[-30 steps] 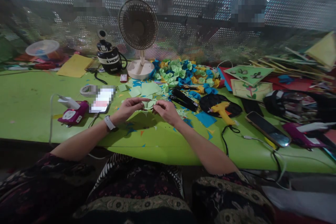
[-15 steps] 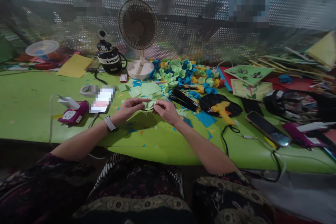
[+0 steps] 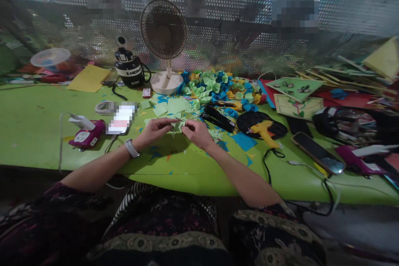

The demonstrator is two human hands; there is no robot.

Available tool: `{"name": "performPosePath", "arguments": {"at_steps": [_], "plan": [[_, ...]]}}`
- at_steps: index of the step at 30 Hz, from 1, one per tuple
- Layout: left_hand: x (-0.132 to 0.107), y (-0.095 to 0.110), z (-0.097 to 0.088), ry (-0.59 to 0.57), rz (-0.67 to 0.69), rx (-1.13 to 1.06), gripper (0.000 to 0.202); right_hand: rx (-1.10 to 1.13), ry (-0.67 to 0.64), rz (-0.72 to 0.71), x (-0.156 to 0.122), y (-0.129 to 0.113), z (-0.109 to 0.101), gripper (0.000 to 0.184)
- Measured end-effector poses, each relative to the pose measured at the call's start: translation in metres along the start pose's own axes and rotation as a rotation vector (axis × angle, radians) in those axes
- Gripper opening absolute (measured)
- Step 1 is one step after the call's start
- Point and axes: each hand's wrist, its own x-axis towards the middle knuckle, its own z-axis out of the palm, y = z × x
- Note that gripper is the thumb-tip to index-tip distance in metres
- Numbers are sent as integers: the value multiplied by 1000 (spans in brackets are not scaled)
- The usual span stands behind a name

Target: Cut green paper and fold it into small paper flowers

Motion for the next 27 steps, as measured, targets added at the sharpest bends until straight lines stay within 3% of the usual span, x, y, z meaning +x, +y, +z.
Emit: {"name": "performPosePath", "arguments": {"at_steps": [11,14,18,22,27], "plan": [[0,4,-1,-22,-154,-291,28,39,-25,-6,1,3,0,28],[1,1,-1,-33,-165,-347,33,71,40,-15,0,5,4,22],[2,-4,1,-48,-147,-412,40,-7,191,-158,-1,11,9,35],[1,-2,2,-85,-127,-428,36,-138,167,-364,-1,16,10,35],[1,0,2,-99,-128,-420,37,-220,217,-462,-1,18,9,28]]}}
